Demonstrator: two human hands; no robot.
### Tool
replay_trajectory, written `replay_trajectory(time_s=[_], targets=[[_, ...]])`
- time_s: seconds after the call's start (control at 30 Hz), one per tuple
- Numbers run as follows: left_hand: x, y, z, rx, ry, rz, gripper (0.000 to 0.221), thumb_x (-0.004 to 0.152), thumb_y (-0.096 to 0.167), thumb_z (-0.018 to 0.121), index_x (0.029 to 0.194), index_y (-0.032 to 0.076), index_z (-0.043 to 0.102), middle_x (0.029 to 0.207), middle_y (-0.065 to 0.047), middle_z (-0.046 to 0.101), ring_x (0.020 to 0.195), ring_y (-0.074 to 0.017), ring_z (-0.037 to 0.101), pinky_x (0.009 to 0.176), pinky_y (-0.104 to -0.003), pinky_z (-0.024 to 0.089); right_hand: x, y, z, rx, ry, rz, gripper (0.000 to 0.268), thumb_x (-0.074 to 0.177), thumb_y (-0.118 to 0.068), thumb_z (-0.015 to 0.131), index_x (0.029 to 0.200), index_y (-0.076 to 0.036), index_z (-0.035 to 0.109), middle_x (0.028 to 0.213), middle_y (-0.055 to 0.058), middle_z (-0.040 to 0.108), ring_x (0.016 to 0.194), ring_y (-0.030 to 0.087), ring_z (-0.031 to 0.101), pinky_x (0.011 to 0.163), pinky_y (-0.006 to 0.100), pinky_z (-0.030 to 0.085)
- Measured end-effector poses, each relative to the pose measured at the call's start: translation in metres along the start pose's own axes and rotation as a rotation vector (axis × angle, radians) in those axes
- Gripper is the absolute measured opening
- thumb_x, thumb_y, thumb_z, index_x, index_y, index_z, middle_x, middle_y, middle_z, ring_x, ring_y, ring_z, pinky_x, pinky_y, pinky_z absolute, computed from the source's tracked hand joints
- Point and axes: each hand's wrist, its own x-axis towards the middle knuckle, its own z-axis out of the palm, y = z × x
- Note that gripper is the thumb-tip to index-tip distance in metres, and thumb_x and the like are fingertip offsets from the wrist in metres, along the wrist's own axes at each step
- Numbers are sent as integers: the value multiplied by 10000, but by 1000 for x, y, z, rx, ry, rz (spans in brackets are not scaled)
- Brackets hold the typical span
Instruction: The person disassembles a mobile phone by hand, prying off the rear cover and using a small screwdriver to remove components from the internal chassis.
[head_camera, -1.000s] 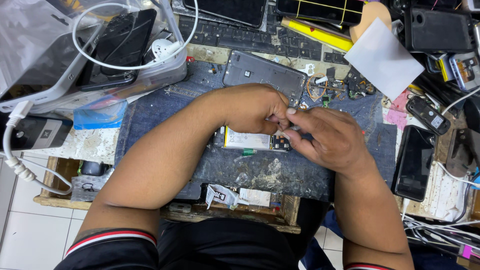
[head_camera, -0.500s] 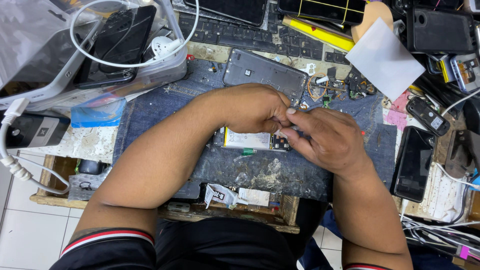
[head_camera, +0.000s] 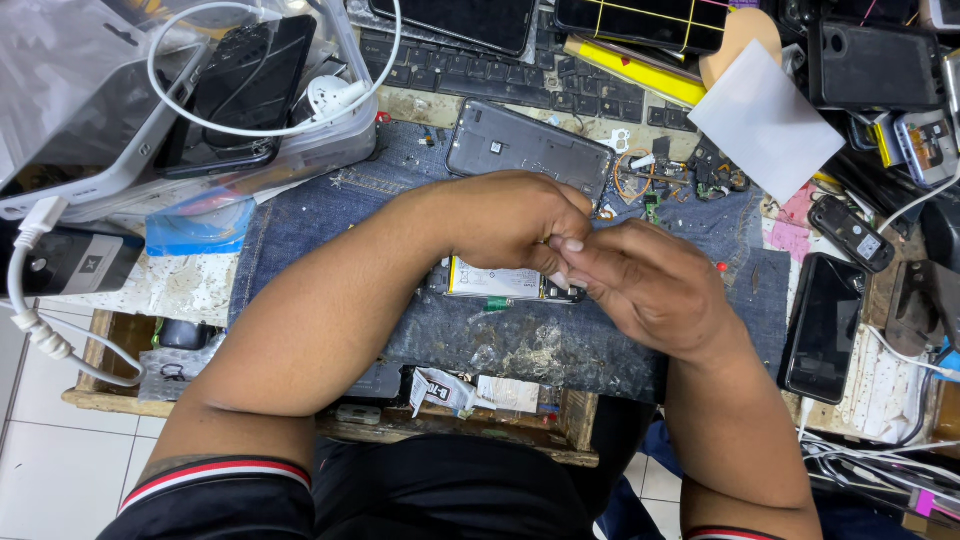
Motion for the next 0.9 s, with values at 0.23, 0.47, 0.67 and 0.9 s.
replay_trajectory(time_s=[0.23,0.47,0.67,0.9], targets=[[2,3,-1,-1,15,-55,348,773,221,884,997,80,658,964,-58,665,904,-255,674,750,-382,526,-6,9,3,6,14,44,406,908,-3,801,1284,-34,650,1086,105,684,910,216,707,785,320,570],[1,2,0,-88,-19,-59,229,862,181,787,1056,99,696,978,-31,661,916,-223,682,759,-380,525,-10,15,-8,47,-39,44,449,908,41,732,1340,-40,640,1144,87,715,887,212,654,774,351,529],[4,5,-3,-63,-8,-35,282,824,228,846,1002,74,690,912,-79,620,849,-251,647,743,-384,513,-8,13,-6,-4,-32,77,529,928,-19,775,1416,-112,595,1092,37,728,886,194,667,797,338,540],[5,2,-1,-45,48,-37,285,810,224,840,965,59,667,923,-44,632,852,-224,658,740,-363,519,-7,15,-6,-26,-17,22,533,886,-83,820,1371,-113,601,1098,82,701,918,234,694,790,344,552]])
